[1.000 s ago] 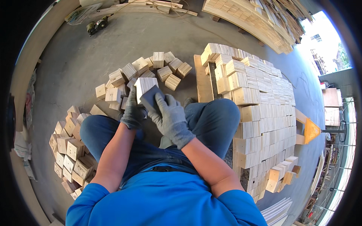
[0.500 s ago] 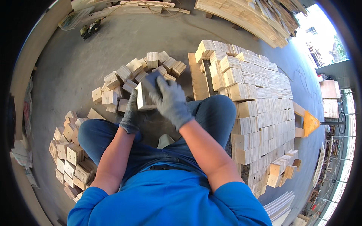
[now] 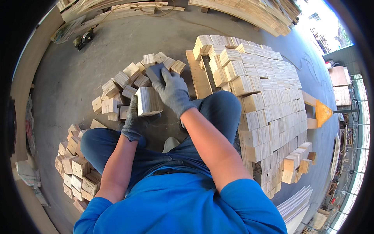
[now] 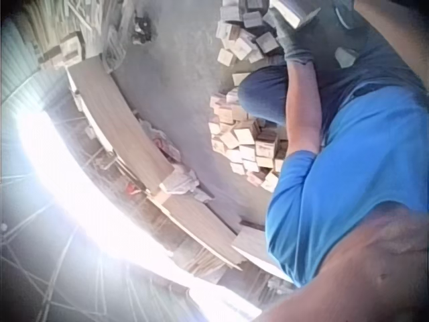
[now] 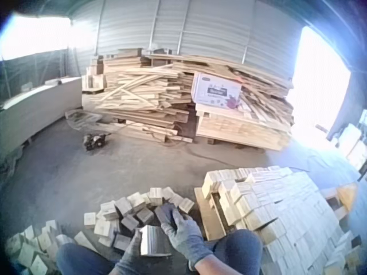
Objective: The person sits cross-legged on the floor and sands small wooden blocks using a sanding block. They pick up each block, sand its surfaces, and place it on a nearby stack of finished blocks.
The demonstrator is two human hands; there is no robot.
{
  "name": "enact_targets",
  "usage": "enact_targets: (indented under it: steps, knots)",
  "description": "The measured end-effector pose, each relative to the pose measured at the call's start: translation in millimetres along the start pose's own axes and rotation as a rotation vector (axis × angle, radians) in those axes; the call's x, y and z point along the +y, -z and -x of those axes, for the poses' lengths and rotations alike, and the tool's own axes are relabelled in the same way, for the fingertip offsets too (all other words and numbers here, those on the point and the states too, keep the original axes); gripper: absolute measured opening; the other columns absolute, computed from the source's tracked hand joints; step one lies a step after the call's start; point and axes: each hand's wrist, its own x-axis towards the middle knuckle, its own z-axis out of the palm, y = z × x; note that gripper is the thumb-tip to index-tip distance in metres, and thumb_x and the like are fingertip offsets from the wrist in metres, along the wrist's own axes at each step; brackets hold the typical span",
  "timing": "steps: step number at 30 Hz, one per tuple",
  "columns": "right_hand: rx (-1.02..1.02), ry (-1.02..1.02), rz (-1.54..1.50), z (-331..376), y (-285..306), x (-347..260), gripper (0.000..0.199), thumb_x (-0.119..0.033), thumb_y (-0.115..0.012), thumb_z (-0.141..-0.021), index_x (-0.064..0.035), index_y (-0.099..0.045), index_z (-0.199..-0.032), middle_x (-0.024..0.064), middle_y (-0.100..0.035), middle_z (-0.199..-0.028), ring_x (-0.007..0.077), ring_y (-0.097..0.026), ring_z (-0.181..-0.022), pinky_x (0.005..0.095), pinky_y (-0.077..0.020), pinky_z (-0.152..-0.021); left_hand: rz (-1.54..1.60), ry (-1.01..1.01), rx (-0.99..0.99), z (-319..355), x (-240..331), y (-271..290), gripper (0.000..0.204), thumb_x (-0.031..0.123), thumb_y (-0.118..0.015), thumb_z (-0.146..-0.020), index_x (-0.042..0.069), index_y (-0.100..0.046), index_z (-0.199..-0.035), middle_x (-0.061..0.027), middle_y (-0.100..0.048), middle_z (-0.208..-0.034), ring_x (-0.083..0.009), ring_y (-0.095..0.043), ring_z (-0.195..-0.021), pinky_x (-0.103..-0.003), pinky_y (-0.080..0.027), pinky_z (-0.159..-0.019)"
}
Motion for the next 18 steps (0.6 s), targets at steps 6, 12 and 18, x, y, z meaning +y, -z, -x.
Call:
enact_targets:
  steps: [6,12,18]
  knots:
    - [-0.078,0.195,0.088,85,11,-37,0.067,-0.042,-0.077,-0.092,-0.0069,-0.058,-0.146,0.0281,-0.063,-0.128,0.0481,-0.063,-0.111,0.055,-0.0526,-0.095,0.09,-0.096,0.052,-6,12,0,0.077,0.068,-0.051,-0.104,0.009,-0.049,-0.153,-0.0184,-0.062,-0.142,-0.0379,-0.066,-0.124,-0.057,-0.06,-0.101]
    - [0.046,0.079,0.101,29,2,-8,0.061,-0.042,-0.076,-0.092,-0.0088,-0.062,-0.141,0.0253,-0.066,-0.125,0.0472,-0.065,-0.108,0.0556,-0.054,-0.093,-0.104,0.063,0.057,-2,-6,9,0.077,0.069,-0.056,-0.102,0.014,-0.047,-0.155,-0.0155,-0.065,-0.14,-0.0361,-0.069,-0.12,-0.059,-0.062,-0.093]
    - [-0.024,-0.002,0.014,17,5,-5,0.068,-0.046,-0.073,-0.098,-0.0026,-0.058,-0.147,0.0299,-0.065,-0.129,0.0465,-0.066,-0.115,0.0506,-0.0541,-0.099,-0.067,0.02,0.017,-8,-7,9,0.072,0.065,-0.055,-0.104,0.012,-0.05,-0.153,-0.0149,-0.065,-0.139,-0.0315,-0.069,-0.121,-0.056,-0.064,-0.091]
